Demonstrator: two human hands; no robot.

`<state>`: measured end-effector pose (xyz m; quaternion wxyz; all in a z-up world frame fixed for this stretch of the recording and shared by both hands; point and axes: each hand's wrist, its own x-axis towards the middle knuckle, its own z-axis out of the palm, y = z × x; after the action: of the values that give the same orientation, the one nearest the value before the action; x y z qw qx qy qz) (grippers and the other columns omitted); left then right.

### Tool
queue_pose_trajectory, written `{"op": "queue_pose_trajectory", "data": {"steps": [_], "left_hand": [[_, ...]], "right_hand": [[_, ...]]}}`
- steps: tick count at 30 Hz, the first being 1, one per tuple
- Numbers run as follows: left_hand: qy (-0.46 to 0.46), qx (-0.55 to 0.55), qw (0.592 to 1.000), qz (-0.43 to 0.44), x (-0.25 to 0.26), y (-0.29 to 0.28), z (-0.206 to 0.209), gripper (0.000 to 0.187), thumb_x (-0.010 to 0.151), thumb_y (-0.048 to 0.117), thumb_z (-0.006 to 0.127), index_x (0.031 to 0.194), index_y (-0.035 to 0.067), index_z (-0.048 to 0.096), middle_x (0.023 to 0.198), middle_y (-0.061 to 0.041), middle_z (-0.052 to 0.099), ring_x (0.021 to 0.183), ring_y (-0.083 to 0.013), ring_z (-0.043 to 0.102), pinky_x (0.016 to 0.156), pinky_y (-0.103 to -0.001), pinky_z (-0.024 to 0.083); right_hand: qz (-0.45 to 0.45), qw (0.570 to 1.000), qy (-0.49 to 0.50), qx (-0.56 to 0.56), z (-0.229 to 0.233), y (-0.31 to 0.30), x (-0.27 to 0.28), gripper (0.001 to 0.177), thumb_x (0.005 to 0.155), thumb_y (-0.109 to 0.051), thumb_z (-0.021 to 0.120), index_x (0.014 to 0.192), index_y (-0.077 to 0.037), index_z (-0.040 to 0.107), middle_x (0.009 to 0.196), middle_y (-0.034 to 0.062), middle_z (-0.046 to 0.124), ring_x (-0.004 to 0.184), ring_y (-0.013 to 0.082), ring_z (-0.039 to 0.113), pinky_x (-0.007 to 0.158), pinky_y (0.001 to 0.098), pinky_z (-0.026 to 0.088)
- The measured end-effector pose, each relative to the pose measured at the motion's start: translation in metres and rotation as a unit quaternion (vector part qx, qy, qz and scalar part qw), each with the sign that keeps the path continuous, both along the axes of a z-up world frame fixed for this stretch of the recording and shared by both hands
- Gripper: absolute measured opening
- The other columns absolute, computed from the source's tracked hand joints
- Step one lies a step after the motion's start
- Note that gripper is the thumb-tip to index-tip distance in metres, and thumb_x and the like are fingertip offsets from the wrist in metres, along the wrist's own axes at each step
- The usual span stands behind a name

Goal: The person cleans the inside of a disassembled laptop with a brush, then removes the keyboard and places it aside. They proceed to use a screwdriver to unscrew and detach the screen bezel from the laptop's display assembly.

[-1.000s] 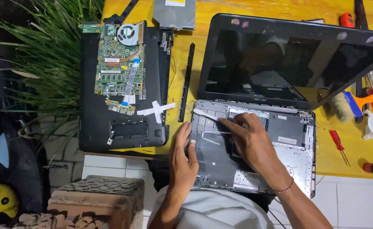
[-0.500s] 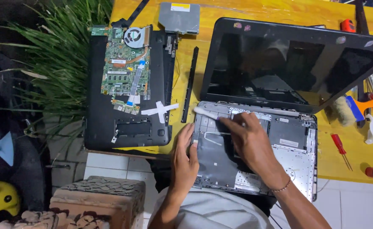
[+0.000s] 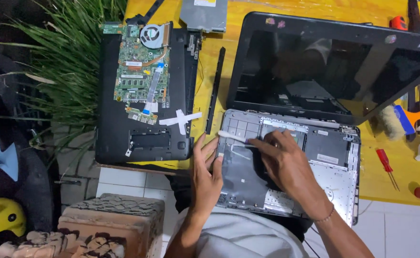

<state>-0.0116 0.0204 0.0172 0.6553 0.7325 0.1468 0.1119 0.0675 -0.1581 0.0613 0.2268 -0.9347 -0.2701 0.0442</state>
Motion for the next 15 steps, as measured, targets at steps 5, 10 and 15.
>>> {"op": "queue_pose_trajectory", "data": {"steps": [5, 10, 15], "left_hand": [[0.000, -0.012, 1.000, 0.021, -0.002, 0.001, -0.015, 0.064, 0.096, 0.000, 0.056, 0.153, -0.004, 0.027, 0.137, -0.031, 0.055, 0.131, -0.0462, 0.056, 0.106, -0.041, 0.054], [-0.004, -0.001, 1.000, 0.028, -0.002, -0.002, -0.015, 0.061, 0.095, -0.002, 0.057, 0.150, -0.006, 0.031, 0.132, -0.029, 0.055, 0.129, -0.0451, 0.059, 0.103, -0.040, 0.056], [-0.034, 0.001, 0.999, 0.025, -0.006, -0.002, -0.020, 0.056, 0.098, 0.001, 0.057, 0.149, 0.004, 0.032, 0.137, -0.024, 0.057, 0.131, -0.0316, 0.060, 0.109, -0.038, 0.055]], "right_hand": [[0.028, 0.999, 0.010, -0.024, 0.011, 0.002, -0.012, 0.037, 0.081, -0.002, 0.072, 0.111, -0.020, 0.081, 0.092, 0.0089, 0.072, 0.082, 0.0219, 0.065, 0.064, 0.0302, 0.059], [0.013, 0.999, -0.024, -0.035, 0.006, -0.001, -0.015, 0.042, 0.081, 0.001, 0.071, 0.116, -0.020, 0.079, 0.093, 0.0097, 0.071, 0.086, 0.0248, 0.064, 0.067, 0.0340, 0.060], [0.047, 0.998, 0.019, -0.031, 0.002, -0.003, -0.020, 0.051, 0.085, 0.003, 0.068, 0.133, -0.016, 0.069, 0.112, 0.0107, 0.066, 0.099, 0.0300, 0.058, 0.072, 0.0434, 0.061]]}}
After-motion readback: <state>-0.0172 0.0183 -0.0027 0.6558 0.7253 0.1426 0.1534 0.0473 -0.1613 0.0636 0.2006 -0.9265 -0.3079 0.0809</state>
